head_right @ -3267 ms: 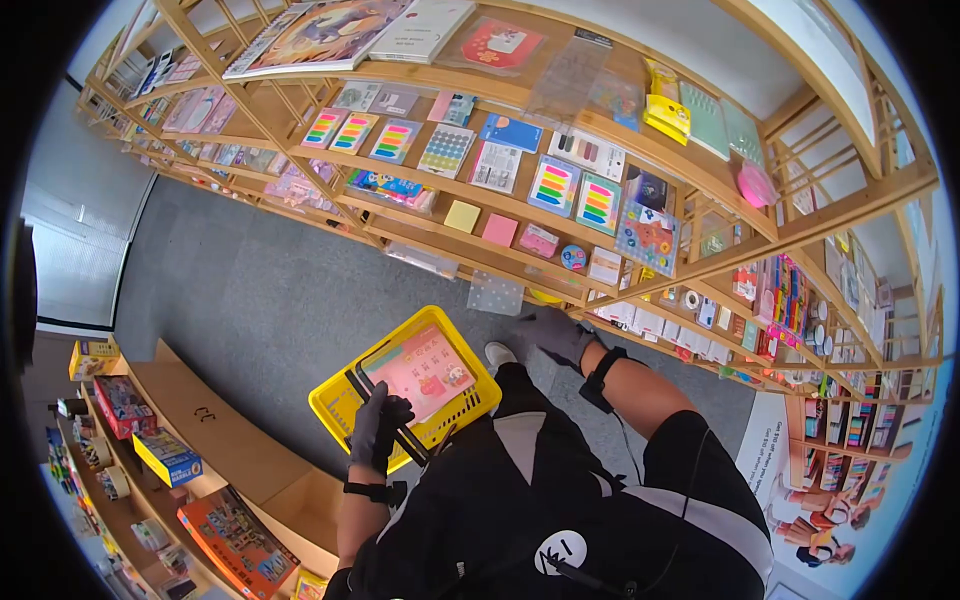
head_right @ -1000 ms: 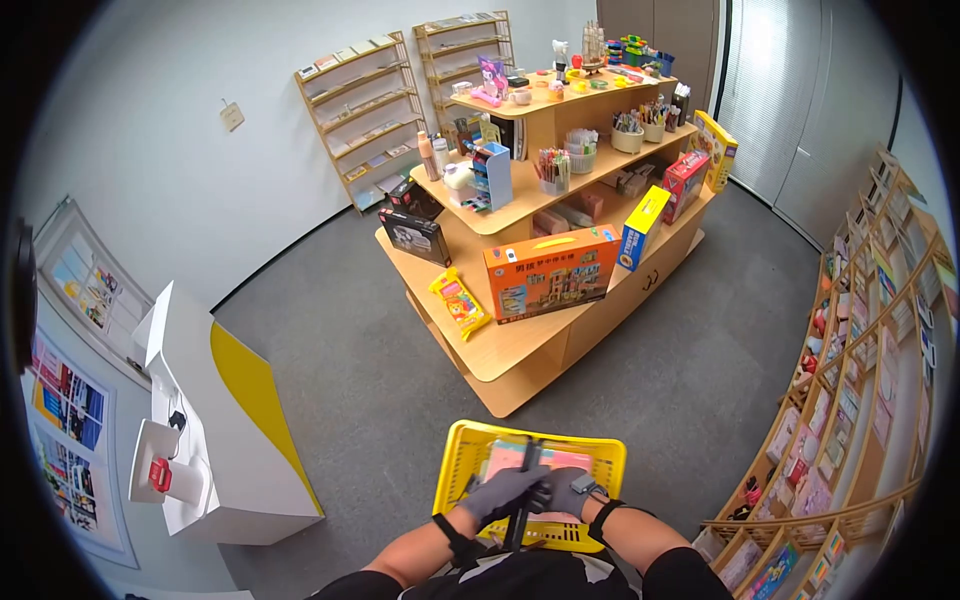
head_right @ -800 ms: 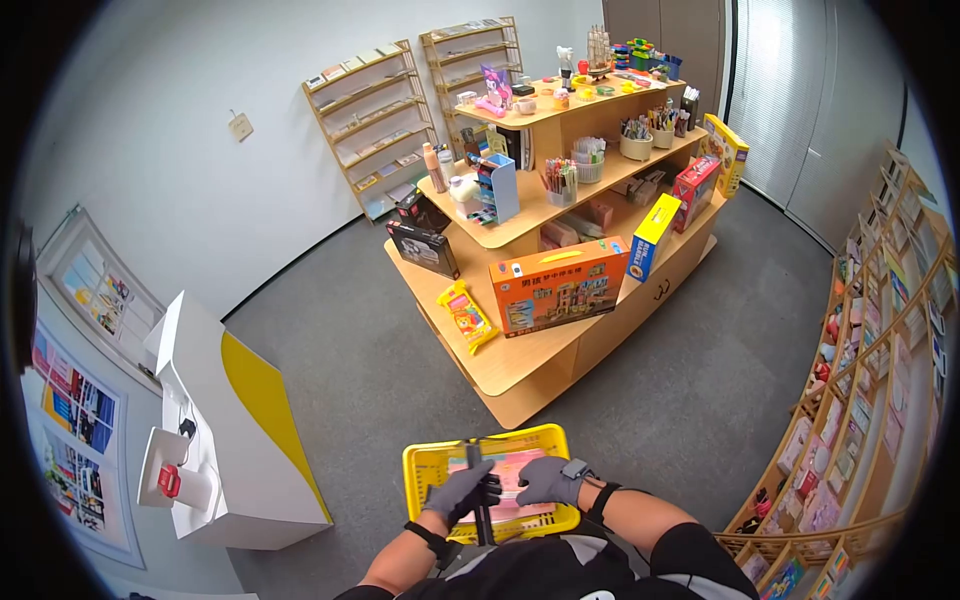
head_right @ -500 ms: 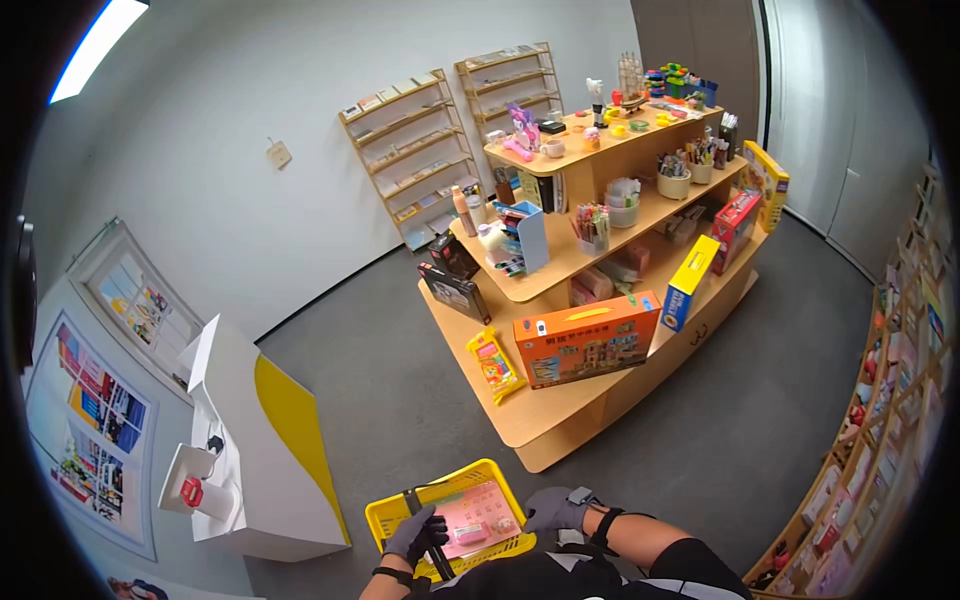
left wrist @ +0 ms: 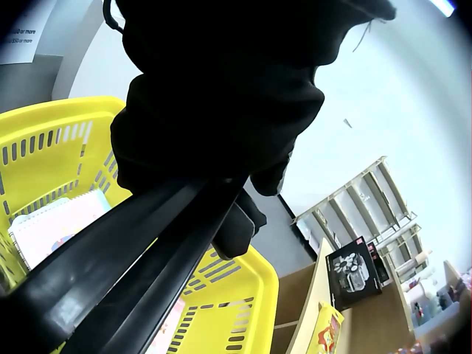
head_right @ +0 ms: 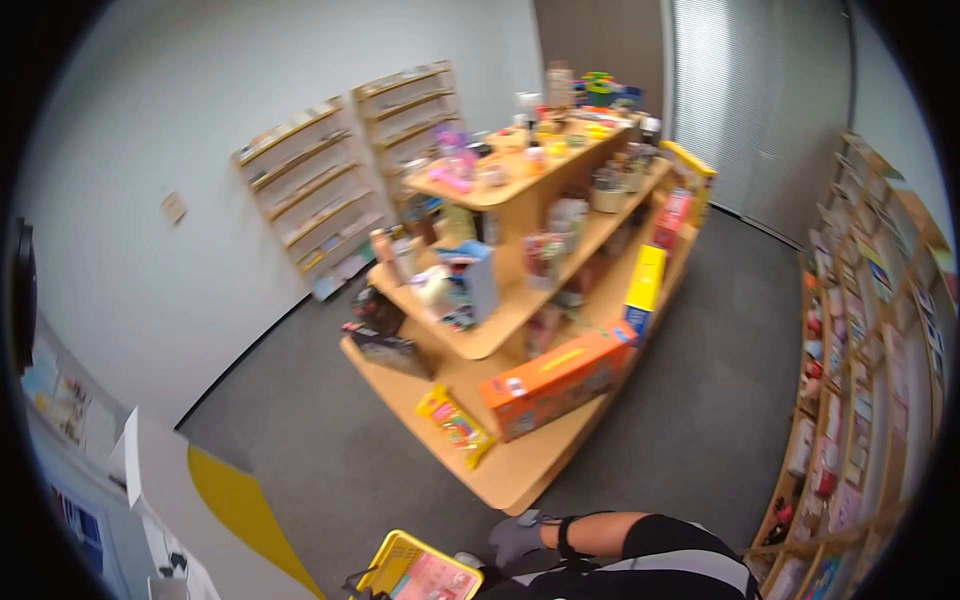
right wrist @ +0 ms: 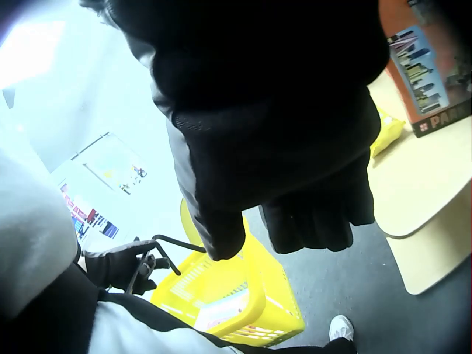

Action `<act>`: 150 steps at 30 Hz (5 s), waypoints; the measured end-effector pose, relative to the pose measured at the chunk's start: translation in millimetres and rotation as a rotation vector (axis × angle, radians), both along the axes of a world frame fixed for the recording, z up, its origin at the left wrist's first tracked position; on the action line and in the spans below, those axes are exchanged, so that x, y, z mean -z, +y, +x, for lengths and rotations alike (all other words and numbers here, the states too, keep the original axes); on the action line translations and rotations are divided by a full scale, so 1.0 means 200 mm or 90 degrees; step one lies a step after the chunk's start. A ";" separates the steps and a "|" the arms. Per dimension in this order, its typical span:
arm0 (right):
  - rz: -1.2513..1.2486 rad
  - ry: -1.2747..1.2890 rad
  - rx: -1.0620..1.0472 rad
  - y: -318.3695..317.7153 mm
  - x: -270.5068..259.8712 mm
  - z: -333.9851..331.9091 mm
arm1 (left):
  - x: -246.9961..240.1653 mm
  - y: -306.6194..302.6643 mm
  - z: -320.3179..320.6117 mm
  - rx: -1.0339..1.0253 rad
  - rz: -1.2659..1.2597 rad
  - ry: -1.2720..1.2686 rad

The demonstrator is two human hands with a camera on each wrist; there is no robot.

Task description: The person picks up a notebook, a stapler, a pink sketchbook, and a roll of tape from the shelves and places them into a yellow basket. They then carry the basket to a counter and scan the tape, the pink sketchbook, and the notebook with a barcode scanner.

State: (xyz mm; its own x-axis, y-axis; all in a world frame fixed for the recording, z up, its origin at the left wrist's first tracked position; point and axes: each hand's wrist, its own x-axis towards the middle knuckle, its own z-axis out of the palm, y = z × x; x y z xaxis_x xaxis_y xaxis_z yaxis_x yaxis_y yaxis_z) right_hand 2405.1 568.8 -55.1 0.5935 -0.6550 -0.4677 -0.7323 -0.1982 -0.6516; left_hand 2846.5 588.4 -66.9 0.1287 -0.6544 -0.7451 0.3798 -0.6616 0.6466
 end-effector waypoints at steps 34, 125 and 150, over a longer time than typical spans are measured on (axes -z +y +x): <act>-0.076 -0.044 -0.030 -3.39 -0.26 1.14 | -0.50 -3.01 0.81 -0.070 -0.061 -0.024; -0.648 -0.173 0.371 -11.21 -0.62 0.27 | -0.83 -9.34 -0.54 -0.261 -0.107 -0.104; 1.046 -0.815 0.100 -10.12 -0.62 0.67 | -0.96 -9.20 -0.41 -0.268 -0.168 -0.047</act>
State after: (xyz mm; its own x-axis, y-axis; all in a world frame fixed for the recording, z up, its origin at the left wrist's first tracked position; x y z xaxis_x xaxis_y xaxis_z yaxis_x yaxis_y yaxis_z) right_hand 2540.0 -1455.1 68.8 0.9749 -0.2227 -0.0019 0.2197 0.9628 -0.1574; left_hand 2764.7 -1251.7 124.5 0.4685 -0.6991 -0.5402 0.5255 -0.2710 0.8065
